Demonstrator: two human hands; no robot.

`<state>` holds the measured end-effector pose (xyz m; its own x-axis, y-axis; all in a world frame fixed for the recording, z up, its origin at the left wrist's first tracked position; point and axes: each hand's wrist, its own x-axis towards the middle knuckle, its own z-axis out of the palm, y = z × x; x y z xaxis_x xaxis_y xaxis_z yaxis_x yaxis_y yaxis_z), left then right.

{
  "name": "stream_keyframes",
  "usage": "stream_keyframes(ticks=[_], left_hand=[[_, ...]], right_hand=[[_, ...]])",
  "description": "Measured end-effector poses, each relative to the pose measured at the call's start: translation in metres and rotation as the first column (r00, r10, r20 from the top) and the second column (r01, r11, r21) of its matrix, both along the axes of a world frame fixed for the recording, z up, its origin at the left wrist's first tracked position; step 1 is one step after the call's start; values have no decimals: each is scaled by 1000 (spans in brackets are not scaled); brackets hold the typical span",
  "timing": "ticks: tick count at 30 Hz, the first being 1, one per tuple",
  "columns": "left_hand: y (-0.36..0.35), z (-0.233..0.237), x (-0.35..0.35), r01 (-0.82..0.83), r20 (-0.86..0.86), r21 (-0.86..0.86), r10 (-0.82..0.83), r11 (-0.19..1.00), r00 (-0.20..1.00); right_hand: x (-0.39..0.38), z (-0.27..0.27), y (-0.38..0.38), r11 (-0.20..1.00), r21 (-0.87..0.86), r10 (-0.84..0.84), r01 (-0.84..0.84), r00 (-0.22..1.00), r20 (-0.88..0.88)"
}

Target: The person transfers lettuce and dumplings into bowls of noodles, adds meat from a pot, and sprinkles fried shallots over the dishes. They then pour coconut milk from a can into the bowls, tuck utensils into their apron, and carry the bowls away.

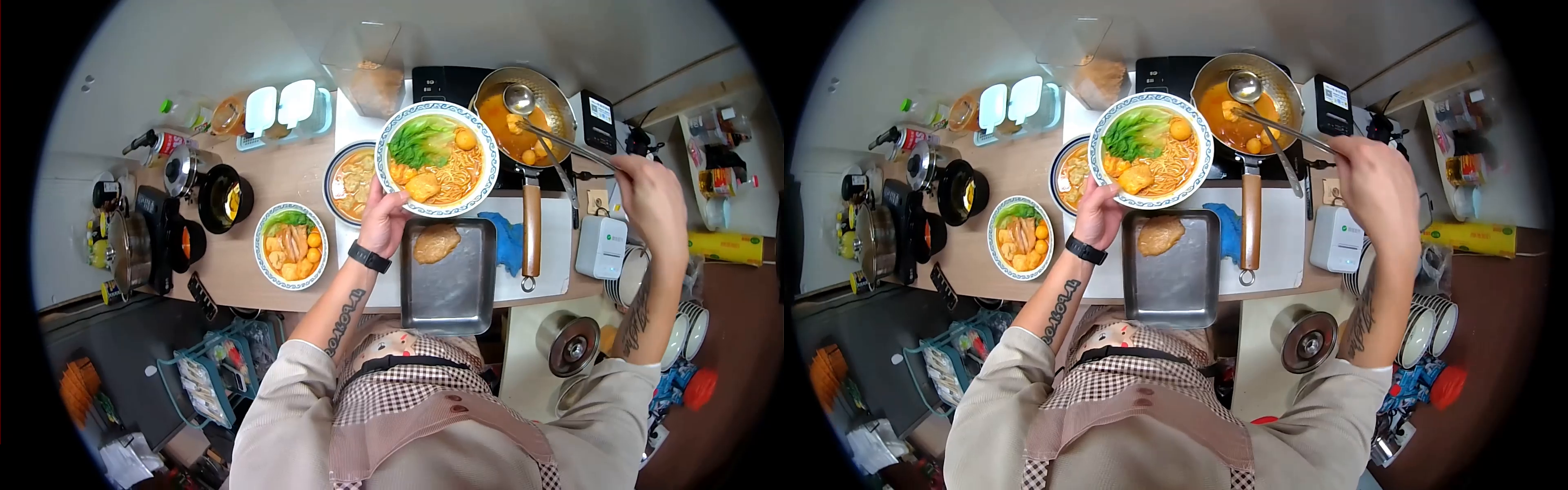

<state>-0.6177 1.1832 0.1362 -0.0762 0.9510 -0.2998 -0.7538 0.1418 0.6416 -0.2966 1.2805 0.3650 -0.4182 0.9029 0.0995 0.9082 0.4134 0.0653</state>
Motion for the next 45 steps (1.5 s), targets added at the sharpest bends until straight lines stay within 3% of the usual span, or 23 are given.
stream_keyframes(ticks=[4,12,16,18,20,23,26,31,34,38,42,45], left_hand=[[7,-3,1,6,-1,6,-6,1000,1000],[8,-1,3,-2,9,12,2,1000,1000],[8,7,7,4,-11,8,-4,1000,1000],[7,4,3,11,-11,12,-11,1000,1000],[7,5,2,12,-22,3,-11,1000,1000],[6,6,1,4,-12,5,-4,1000,1000],[4,6,3,-39,30,9,39,999,999],[3,9,5,-52,38,14,51,999,998],[1,9,7,-57,40,18,56,998,998],[5,3,6,-31,44,24,30,999,999],[2,-5,5,-3,-17,5,3,1000,1000],[8,-9,4,14,-45,2,-14,1000,999]], right_hand=[[-2,11,-25,995,-39,81,-87,987,-142],[-39,-19,-44,942,-236,235,-239,971,-43],[-18,-3,-34,981,-133,125,-140,985,-115],[-10,6,-16,999,-30,31,-32,999,-45],[-9,5,6,992,-88,-69,86,981,181],[-6,-14,29,998,-39,-29,47,932,361],[-16,-7,37,990,-24,-114,138,893,435],[-26,-27,44,983,-98,-94,156,881,463],[-14,-51,58,989,-84,-73,123,893,445],[3,-37,47,990,-56,-104,127,947,305],[8,-9,18,998,17,-65,64,995,73],[8,2,-9,999,-33,15,-20,992,-129]])
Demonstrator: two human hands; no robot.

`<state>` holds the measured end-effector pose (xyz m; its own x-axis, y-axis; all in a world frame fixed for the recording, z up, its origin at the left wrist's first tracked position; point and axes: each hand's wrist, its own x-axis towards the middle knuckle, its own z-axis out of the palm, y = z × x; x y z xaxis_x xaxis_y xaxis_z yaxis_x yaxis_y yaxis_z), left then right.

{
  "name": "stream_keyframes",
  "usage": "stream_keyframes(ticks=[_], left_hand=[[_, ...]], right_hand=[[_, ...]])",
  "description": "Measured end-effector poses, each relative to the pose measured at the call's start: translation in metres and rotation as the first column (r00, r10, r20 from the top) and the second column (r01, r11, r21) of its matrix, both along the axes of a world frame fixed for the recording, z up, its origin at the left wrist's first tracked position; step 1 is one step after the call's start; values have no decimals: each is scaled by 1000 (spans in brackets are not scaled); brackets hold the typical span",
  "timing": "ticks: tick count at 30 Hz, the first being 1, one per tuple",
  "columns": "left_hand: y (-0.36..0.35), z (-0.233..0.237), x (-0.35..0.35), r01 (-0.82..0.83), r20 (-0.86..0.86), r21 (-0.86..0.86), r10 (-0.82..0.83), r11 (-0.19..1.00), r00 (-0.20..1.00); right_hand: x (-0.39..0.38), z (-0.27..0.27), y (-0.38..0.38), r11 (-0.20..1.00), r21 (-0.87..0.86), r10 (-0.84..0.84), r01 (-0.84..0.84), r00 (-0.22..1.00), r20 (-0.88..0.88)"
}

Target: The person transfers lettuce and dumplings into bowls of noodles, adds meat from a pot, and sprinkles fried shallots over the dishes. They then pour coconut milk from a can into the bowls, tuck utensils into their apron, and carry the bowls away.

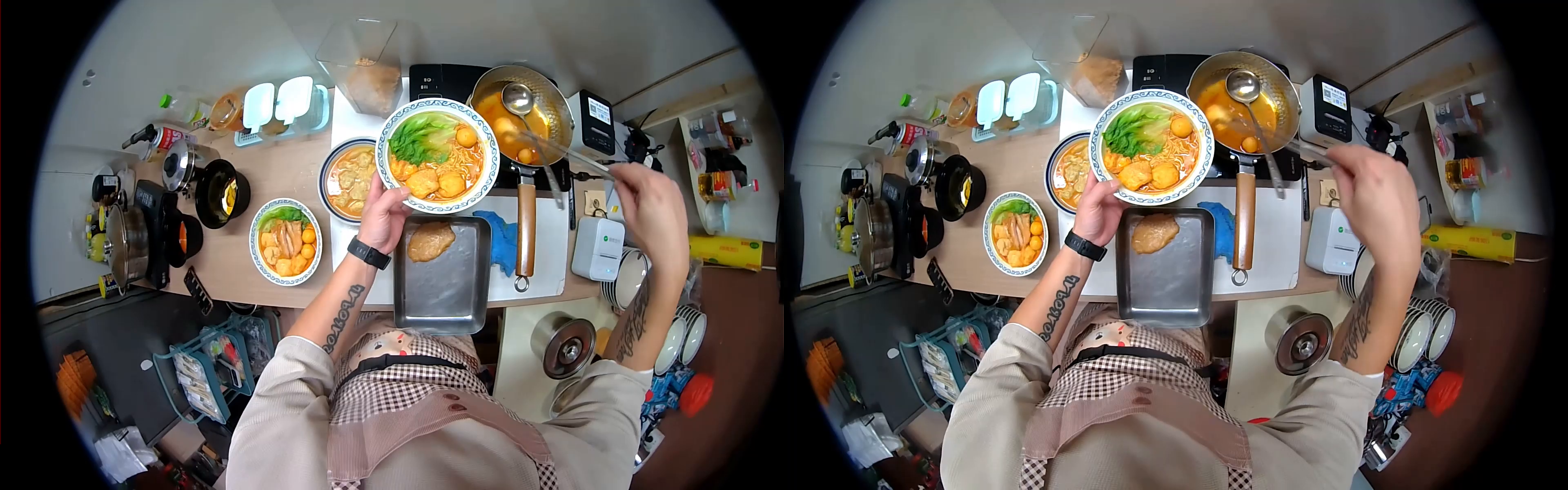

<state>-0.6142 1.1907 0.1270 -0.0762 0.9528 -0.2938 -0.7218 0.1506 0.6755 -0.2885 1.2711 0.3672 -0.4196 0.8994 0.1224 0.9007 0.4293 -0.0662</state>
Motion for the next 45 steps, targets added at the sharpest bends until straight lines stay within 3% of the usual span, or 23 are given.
stream_keyframes(ticks=[8,13,14,17,23,27,29,32,37,39,42,45], left_hand=[[1,7,7,-23,34,4,23,1000,999],[1,15,7,-18,28,-3,19,1000,999],[-1,17,6,-17,19,-7,17,1000,1000],[-5,18,3,-19,35,6,19,1000,999],[-10,18,2,-62,82,-12,63,998,995],[-9,14,5,-42,71,-3,42,999,997],[-9,14,4,-26,58,-2,26,1000,998],[-11,18,1,-29,60,-10,29,1000,998],[-20,18,-2,-49,90,-14,50,999,995],[-24,18,0,-57,93,-2,57,998,994],[-31,18,0,-80,86,-5,80,997,993],[-46,17,-6,-140,63,-12,140,990,988]], right_hand=[[-33,-20,-16,961,-159,250,-227,959,138],[-19,6,-10,986,-122,114,-111,993,18],[-12,10,-5,998,-31,64,-63,997,40],[-5,11,19,982,-28,-164,189,907,387],[-17,-52,74,953,-254,-14,163,863,505],[-3,-28,61,976,-102,-129,191,891,436],[10,-11,40,989,-14,-139,148,953,268],[3,0,15,991,-125,-57,55,998,-9],[-33,-28,-5,978,-109,180,-180,984,-8],[-30,-23,-11,978,-164,125,-129,992,-33],[-8,-13,2,942,-334,-96,19,972,-214],[9,-70,50,983,-180,-31,-44,919,-393]])
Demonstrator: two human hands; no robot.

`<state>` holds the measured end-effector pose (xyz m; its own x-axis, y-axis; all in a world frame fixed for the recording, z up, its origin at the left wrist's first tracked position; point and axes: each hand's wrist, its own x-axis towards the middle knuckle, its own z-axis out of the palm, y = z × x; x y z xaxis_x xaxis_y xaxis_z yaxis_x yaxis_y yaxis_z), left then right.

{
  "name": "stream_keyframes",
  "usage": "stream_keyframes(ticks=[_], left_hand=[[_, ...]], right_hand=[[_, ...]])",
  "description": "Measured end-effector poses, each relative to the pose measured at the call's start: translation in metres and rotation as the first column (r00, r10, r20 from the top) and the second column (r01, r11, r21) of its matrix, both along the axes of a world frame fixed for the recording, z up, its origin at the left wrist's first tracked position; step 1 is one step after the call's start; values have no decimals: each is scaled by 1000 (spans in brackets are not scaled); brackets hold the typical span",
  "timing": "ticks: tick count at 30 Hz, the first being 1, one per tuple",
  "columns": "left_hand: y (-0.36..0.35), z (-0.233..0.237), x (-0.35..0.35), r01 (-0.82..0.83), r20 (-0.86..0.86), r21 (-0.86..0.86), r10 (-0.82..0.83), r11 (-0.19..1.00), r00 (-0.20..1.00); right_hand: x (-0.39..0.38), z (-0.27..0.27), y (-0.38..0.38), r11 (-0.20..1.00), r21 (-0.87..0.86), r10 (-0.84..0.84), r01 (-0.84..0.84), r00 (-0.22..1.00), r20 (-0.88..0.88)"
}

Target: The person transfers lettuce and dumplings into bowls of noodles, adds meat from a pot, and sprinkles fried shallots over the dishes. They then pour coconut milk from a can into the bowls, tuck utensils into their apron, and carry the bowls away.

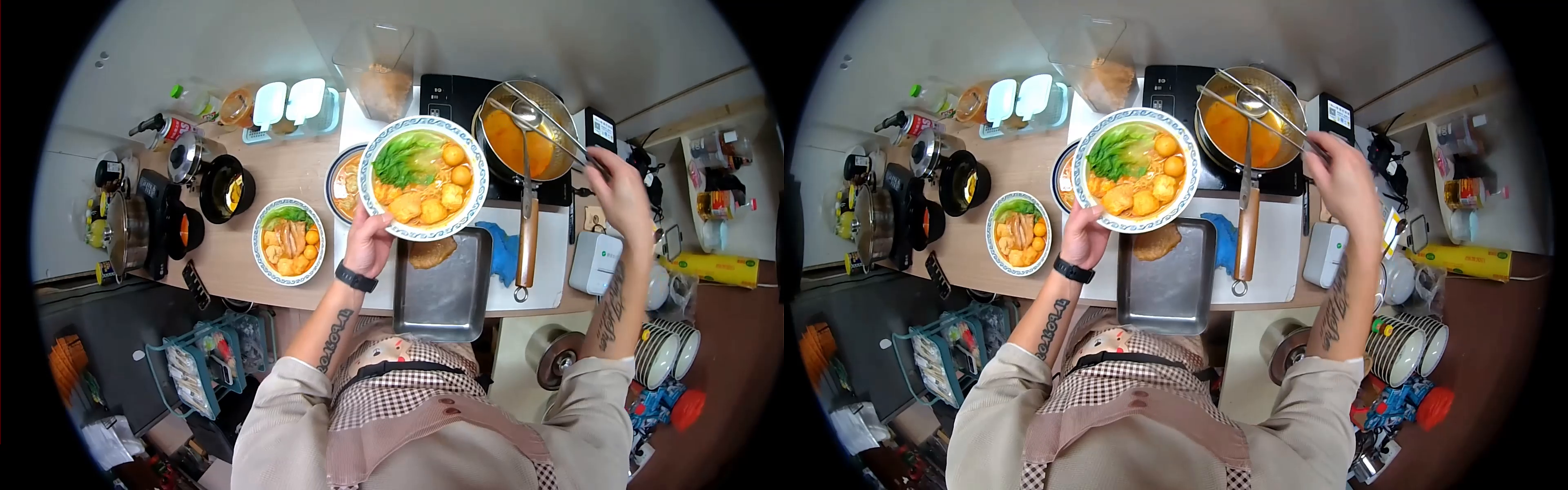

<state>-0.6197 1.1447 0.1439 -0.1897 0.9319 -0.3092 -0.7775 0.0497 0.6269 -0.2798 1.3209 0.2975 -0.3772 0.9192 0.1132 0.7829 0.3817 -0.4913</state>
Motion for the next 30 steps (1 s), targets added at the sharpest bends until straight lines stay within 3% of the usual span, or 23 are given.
stream_keyframes(ticks=[2,6,8,10,12,14,15,16,17,19,22,24,25,26,28,30], left_hand=[[-16,3,-6,-38,-2,7,38,999,999],[-57,7,-18,-121,-20,-37,120,992,993],[-71,9,-24,-152,12,-13,152,988,988],[-101,14,-36,-204,1,-27,204,979,979],[-135,20,-44,-272,-8,-45,272,961,962],[-162,19,-41,-333,-12,-62,333,941,943],[-176,12,-39,-371,0,-80,372,925,928],[-192,17,-41,-398,34,-105,403,911,915],[-211,16,-48,-417,39,-90,421,905,906],[-238,6,-49,-468,62,-95,474,879,878],[-293,-5,-58,-546,82,-96,554,832,829],[-330,-9,-78,-546,102,-114,556,830,825],[-342,-12,-83,-551,93,-120,562,826,822],[-352,-15,-89,-540,89,-124,552,832,829],[-380,-16,-107,-559,43,-125,567,820,822],[-410,-20,-130,-574,12,-117,579,810,815]], right_hand=[[-9,-47,30,993,106,50,-53,998,30],[-37,-95,45,986,169,-21,3,994,105],[-33,-102,52,961,271,-6,-62,971,240],[-48,-99,46,962,269,-35,-51,952,306],[-63,-78,19,885,451,-26,-112,957,289],[-78,-35,-36,972,217,100,-85,993,-56],[-79,-22,-65,978,-92,174,-190,972,-158],[-82,-14,-99,872,-382,214,-306,941,-263],[-97,-11,-136,710,-552,388,-436,897,-209],[-116,-46,-198,485,-596,678,-640,706,-207],[-130,-117,-302,245,-773,774,-585,598,-208],[-124,-163,-352,40,-918,582,-393,756,-299],[-138,-141,-356,41,-931,592,-364,759,-271],[-134,-149,-362,15,-939,590,-344,761,-270],[-133,-164,-379,-112,-941,434,-320,836,-336],[-147,-173,-396,-165,-963,448,-215,853,-267]])
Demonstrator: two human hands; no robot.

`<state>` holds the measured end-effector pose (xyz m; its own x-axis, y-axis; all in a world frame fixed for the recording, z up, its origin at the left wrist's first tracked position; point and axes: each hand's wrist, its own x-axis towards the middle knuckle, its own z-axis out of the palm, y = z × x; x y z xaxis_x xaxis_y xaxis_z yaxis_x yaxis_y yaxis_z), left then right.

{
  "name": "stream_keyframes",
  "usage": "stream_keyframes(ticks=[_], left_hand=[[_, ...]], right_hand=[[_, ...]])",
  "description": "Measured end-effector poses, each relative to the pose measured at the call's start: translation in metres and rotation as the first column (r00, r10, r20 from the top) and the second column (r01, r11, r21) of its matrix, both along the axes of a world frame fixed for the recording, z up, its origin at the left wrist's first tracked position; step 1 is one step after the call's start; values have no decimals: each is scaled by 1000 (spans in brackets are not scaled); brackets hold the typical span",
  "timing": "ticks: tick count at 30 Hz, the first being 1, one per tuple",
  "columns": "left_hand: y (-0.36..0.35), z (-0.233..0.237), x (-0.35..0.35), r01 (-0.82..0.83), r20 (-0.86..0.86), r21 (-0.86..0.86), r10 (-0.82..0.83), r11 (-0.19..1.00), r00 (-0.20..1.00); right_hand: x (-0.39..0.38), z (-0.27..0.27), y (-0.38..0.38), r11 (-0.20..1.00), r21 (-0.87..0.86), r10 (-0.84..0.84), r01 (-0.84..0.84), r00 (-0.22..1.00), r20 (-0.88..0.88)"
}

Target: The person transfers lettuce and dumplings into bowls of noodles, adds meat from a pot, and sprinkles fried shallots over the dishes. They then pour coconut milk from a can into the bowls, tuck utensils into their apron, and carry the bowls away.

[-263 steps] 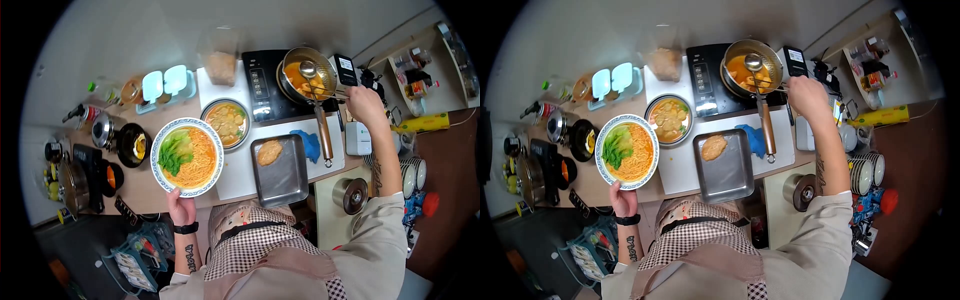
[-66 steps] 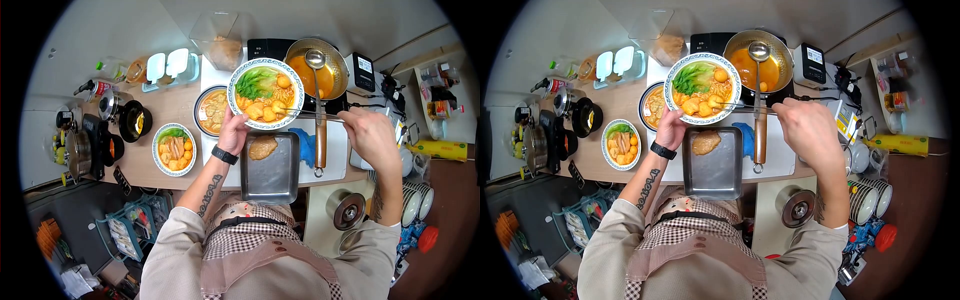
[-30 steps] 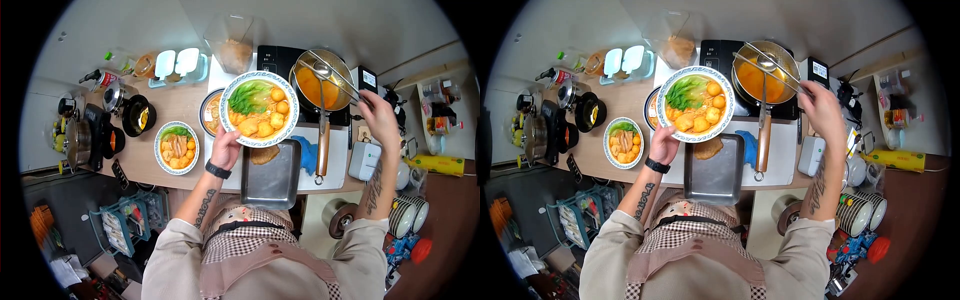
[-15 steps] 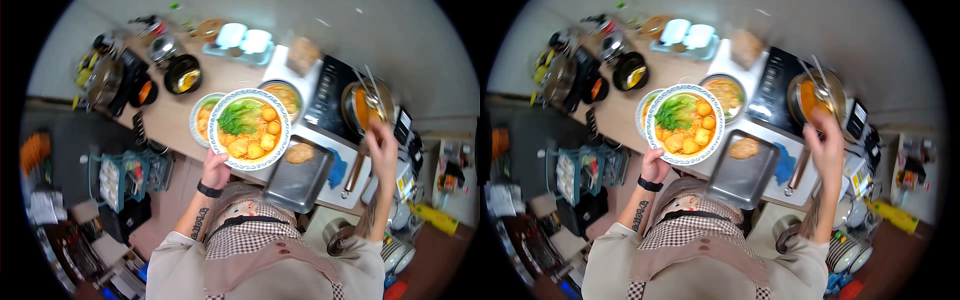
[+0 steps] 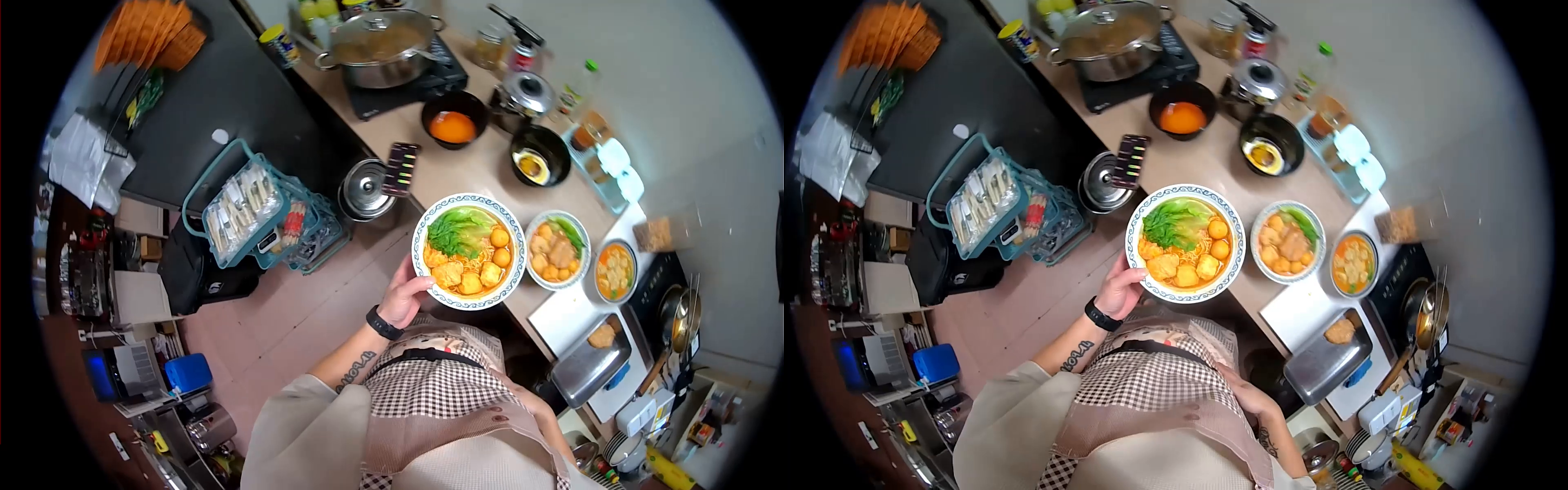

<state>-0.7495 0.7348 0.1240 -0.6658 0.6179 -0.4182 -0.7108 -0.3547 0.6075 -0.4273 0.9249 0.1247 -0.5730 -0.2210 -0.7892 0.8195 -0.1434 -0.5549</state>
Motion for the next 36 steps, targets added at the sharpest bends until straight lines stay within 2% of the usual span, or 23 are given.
stream_keyframes(ticks=[2,5,6,7,8,9,10,11,12,13,15,16,17,18,19,21,24,25,28,29,31,34,36], left_hand=[[-9,-4,-6,-11,38,11,10,1000,999],[-51,-9,-43,-92,38,10,91,996,995],[-66,-10,-53,-112,35,9,112,994,993],[-77,-11,-60,-133,31,9,132,991,991],[-83,-12,-66,-153,28,9,153,988,988],[-84,-9,-74,-206,13,23,206,978,979],[-88,-7,-80,-218,18,23,218,976,976],[-92,-5,-84,-263,12,22,263,964,965],[-97,-4,-84,-307,6,21,307,951,952],[-101,-3,-88,-347,9,29,346,938,938],[-110,-11,-99,-413,-38,-6,413,910,910],[-113,-11,-108,-447,-48,-26,445,894,894],[-115,-6,-119,-446,-39,-58,444,893,895],[-120,-15,-126,-468,-59,-65,465,881,883],[-120,-11,-130,-484,-48,-69,482,872,875],[-121,-5,-139,-510,-37,-92,509,855,860],[-121,-1,-157,-521,-20,-60,521,851,853],[-120,1,-160,-530,-33,-48,529,847,848],[-118,-5,-194,-486,-48,-36,484,873,874],[-118,-7,-201,-468,-69,-38,465,883,883],[-112,-22,-212,-435,-103,-33,430,900,897],[-115,-48,-240,-376,-83,11,375,927,923],[-123,-63,-257,-279,-147,11,277,960,949]], right_hand=[[12,-13,7,999,-43,-24,28,996,83],[-24,-60,25,959,27,282,-281,951,-131],[-76,-25,27,863,182,498,-472,855,-143],[-116,-8,32,783,249,592,-570,806,-15],[-147,-11,46,577,565,727,-589,686,-28],[-200,8,53,485,692,725,-535,688,24],[-255,28,67,557,695,673,-454,737,-58],[-302,49,64,686,714,473,-141,832,-290],[-354,66,70,628,773,470,-91,836,-283],[-407,71,88,312,948,741,-53,638,-208],[-517,111,77,374,890,685,260,570,-454],[-577,109,86,250,907,720,340,561,-409],[-635,99,97,250,854,760,457,454,-465],[-685,88,104,206,834,786,513,421,-453],[-717,86,105,161,874,779,459,485,-398],[-775,58,114,87,915,824,393,488,-288],[-799,57,121,14,993,844,118,532,-75],[-796,62,116,51,974,829,220,535,-164],[-786,87,127,60,978,794,199,584,-168],[-768,102,135,108,959,784,262,571,-245],[-705,147,143,151,907,730,393,575,-370],[-604,208,123,64,871,655,487,638,-405],[-531,206,121,168,870,587,463,662,-465]])
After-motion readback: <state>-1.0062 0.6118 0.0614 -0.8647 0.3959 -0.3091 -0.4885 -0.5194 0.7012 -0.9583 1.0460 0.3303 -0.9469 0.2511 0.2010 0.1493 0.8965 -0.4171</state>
